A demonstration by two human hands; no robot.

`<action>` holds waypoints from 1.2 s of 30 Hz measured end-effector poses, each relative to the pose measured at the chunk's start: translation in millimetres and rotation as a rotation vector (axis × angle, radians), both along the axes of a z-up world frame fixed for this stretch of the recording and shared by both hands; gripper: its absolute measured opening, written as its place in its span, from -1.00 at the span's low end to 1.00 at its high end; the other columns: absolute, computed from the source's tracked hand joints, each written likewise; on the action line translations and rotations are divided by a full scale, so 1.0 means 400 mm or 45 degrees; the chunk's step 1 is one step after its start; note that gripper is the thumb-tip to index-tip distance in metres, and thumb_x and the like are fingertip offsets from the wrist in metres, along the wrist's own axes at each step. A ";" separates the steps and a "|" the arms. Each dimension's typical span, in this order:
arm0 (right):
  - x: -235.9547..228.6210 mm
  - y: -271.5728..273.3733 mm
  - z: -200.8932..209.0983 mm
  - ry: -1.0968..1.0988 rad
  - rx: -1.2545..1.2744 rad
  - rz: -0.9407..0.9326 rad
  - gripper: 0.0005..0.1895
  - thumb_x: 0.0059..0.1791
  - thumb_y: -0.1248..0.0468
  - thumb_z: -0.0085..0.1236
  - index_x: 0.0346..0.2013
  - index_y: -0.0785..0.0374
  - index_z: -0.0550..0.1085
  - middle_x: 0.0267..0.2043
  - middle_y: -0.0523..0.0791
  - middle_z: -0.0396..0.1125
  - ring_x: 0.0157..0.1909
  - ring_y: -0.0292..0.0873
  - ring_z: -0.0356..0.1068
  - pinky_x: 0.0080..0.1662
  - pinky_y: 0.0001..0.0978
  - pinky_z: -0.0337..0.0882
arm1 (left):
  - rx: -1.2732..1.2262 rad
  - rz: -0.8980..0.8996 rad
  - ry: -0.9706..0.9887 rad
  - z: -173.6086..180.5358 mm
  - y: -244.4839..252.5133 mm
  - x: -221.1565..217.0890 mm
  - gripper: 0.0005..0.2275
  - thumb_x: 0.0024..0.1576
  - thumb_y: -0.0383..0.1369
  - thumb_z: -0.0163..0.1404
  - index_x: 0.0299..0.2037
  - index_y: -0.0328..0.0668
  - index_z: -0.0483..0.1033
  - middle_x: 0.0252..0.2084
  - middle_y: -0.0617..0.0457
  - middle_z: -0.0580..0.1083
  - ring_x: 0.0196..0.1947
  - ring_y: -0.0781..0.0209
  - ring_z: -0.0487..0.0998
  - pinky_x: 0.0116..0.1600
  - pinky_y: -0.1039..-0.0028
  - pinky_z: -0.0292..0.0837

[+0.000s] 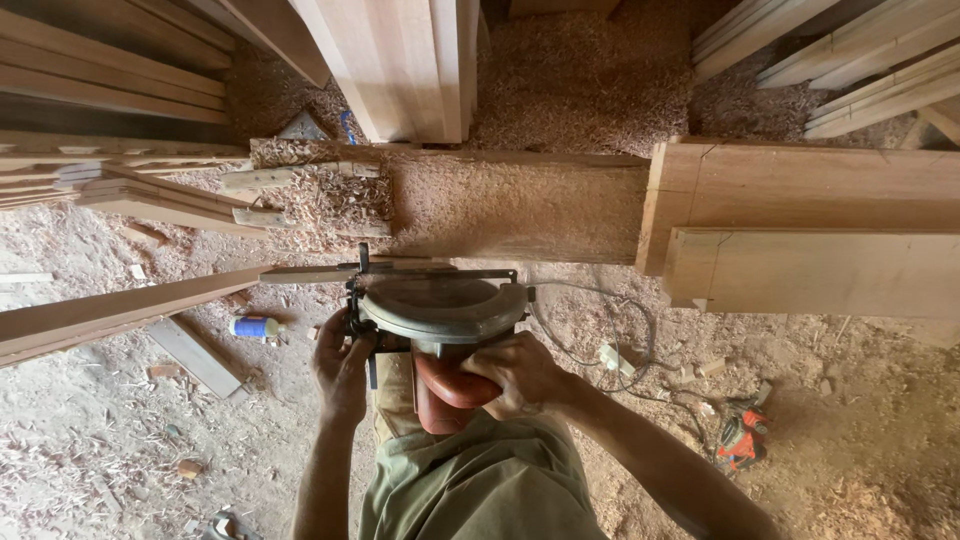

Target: The person uses a circular saw to cut a long wooden plank into smaller pieces. They repeatedly position the saw, make cuts, and move the cut pieces aside.

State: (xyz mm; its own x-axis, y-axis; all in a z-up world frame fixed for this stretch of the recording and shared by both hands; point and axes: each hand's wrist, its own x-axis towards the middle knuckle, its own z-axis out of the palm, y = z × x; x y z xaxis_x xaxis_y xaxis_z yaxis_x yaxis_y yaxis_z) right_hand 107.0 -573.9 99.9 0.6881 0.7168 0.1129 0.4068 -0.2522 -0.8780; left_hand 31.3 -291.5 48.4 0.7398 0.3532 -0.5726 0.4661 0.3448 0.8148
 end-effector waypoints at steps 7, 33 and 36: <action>-0.004 0.022 -0.007 0.029 0.013 0.003 -0.74 -0.23 0.34 0.30 -0.26 0.19 0.53 -0.37 -0.13 0.50 -0.36 -0.13 0.56 -0.27 -0.25 0.60 | 0.001 -0.005 0.038 0.015 0.025 0.006 -0.54 0.13 -0.55 0.06 0.27 -0.40 0.34 0.05 -0.04 0.51 -0.03 0.21 0.58 0.08 0.46 0.59; -0.001 0.190 0.106 -0.129 0.320 -0.009 -0.59 0.03 0.26 0.26 0.18 0.17 0.45 0.12 0.07 0.45 0.13 0.02 0.52 0.15 -0.13 0.63 | 0.322 -0.128 0.029 0.146 0.150 0.004 -0.64 0.20 -0.35 0.07 0.21 -0.21 0.45 0.04 -0.01 0.53 0.01 0.17 0.59 0.15 0.25 0.58; -0.056 0.097 0.177 1.700 1.104 -0.044 -0.72 0.19 0.28 0.14 0.19 0.26 0.51 0.15 0.11 0.44 0.12 -0.01 0.49 0.22 -0.12 0.58 | 0.063 -0.132 -0.212 0.139 0.101 -0.036 -0.62 0.22 -0.30 -0.01 0.21 -0.33 0.40 0.15 -0.09 0.50 0.05 0.04 0.60 0.20 0.16 0.55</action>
